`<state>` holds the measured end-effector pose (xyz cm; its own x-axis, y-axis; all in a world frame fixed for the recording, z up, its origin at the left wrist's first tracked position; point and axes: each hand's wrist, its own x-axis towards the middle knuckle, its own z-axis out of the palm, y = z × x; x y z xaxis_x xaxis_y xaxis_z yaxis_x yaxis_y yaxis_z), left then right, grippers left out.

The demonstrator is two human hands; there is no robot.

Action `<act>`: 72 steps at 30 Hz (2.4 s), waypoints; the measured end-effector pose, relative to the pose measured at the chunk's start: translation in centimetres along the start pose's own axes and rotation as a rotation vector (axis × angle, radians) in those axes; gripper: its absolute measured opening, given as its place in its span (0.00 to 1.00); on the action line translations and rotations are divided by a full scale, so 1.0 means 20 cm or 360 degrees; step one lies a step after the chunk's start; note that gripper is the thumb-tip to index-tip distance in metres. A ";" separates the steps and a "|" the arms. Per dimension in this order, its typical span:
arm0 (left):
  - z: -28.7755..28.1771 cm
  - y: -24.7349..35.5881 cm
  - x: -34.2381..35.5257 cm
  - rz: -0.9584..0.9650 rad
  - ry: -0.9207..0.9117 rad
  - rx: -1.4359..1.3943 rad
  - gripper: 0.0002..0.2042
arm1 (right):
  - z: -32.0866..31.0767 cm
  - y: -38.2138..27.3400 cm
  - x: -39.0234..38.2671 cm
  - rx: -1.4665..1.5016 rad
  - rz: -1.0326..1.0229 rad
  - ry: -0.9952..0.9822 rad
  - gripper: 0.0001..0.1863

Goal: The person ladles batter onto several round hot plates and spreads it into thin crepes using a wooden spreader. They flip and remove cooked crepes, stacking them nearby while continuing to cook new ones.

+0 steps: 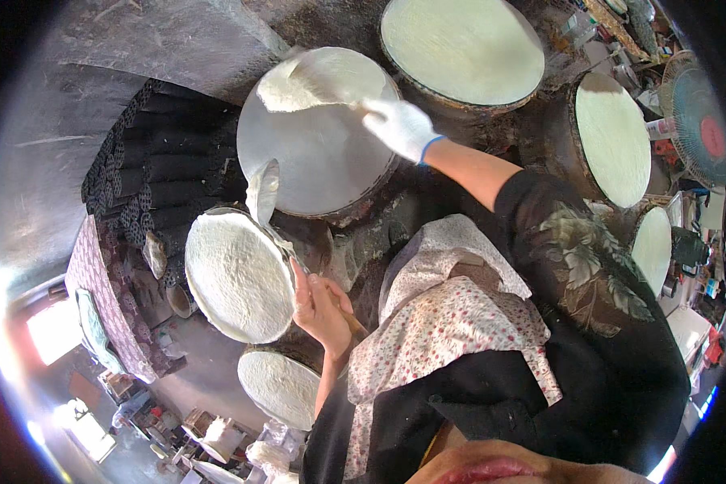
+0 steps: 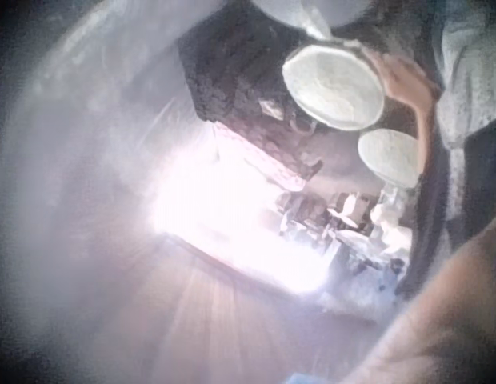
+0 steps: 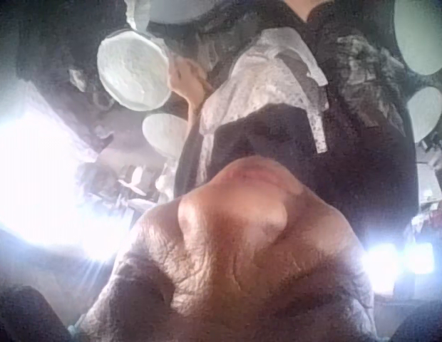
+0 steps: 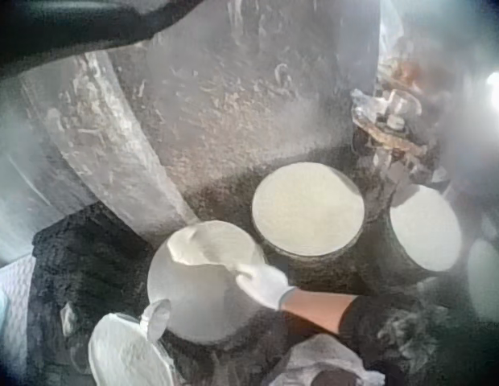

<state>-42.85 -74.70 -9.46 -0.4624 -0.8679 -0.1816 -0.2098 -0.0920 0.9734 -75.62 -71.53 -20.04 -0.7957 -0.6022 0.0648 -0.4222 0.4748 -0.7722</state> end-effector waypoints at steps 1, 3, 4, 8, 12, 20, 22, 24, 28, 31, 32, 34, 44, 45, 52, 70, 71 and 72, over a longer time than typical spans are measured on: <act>0.03 0.01 -0.01 -0.0001 0.0029 0.0034 0.24 | -0.02 -0.03 0.00 0.0076 0.0041 -0.0019 0.19; 0.08 0.02 -0.02 0.0037 0.0061 0.0022 0.25 | -0.08 -0.08 0.02 -0.0060 0.0190 -0.0157 0.20; 0.11 0.03 -0.03 0.0060 0.0073 -0.0026 0.25 | -0.09 -0.10 0.03 -0.0143 0.0104 -0.0490 0.20; 0.19 0.03 -0.08 -0.0013 0.0118 -0.0120 0.25 | -0.07 -0.10 0.10 0.0140 -0.0270 -0.0720 0.21; 0.23 0.02 -0.13 -0.0012 0.0176 -0.0071 0.25 | -0.10 0.12 0.18 -0.0028 0.0136 -0.0250 0.18; 0.37 0.00 -0.18 -0.0151 0.0289 -0.0081 0.25 | -0.13 0.04 0.21 0.0005 -0.0302 -0.0764 0.21; 0.39 0.00 -0.19 -0.0130 0.0297 -0.0175 0.24 | -0.16 0.09 0.25 0.0058 -0.0036 -0.0502 0.22; 0.41 0.00 -0.18 -0.0116 0.0296 -0.0077 0.24 | -0.13 0.12 0.28 0.0085 -0.0180 -0.0483 0.23; 0.43 -0.01 -0.20 -0.0090 0.0347 -0.0020 0.24 | -0.05 0.16 0.27 0.0290 -0.0349 -0.0912 0.25; 0.45 -0.03 -0.20 -0.0097 0.0389 -0.0143 0.24 | -0.08 0.16 0.30 0.0386 -0.0089 -0.0994 0.26; 0.46 -0.03 -0.21 -0.0134 0.0387 -0.0116 0.24 | -0.07 0.15 0.31 0.0353 0.0011 -0.0786 0.25; 0.47 -0.03 -0.21 -0.0172 0.0410 -0.0077 0.24 | -0.08 0.12 0.32 0.0213 0.0026 -0.0602 0.24; 0.52 -0.06 -0.22 -0.0165 0.0396 0.0003 0.24 | -0.02 0.15 0.35 0.0497 0.0060 -0.0793 0.25; 0.52 -0.05 -0.22 -0.0183 0.0387 0.0000 0.25 | -0.04 0.15 0.34 0.0355 -0.0171 -0.0810 0.25; 0.53 -0.04 -0.23 -0.0254 0.0464 0.0020 0.24 | -0.06 0.12 0.35 0.0372 -0.0204 -0.1593 0.26; 0.46 -0.15 -0.20 -0.0393 0.0539 -0.0122 0.24 | -0.01 0.09 0.46 0.0096 -0.0787 -0.0940 0.24; 0.46 -0.15 -0.21 -0.0373 0.0551 -0.0115 0.24 | -0.04 0.09 0.46 0.0082 -0.0610 -0.1227 0.24; 0.45 -0.15 -0.21 -0.0363 0.0563 -0.0103 0.24 | -0.06 0.08 0.45 0.0105 -0.0479 -0.1591 0.24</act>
<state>-48.05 -66.40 -12.93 -0.0841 -0.9347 -0.3455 -0.2128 -0.3218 0.9226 -83.94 -75.49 -19.96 0.0726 -0.9604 -0.2690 -0.4949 0.1995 -0.8458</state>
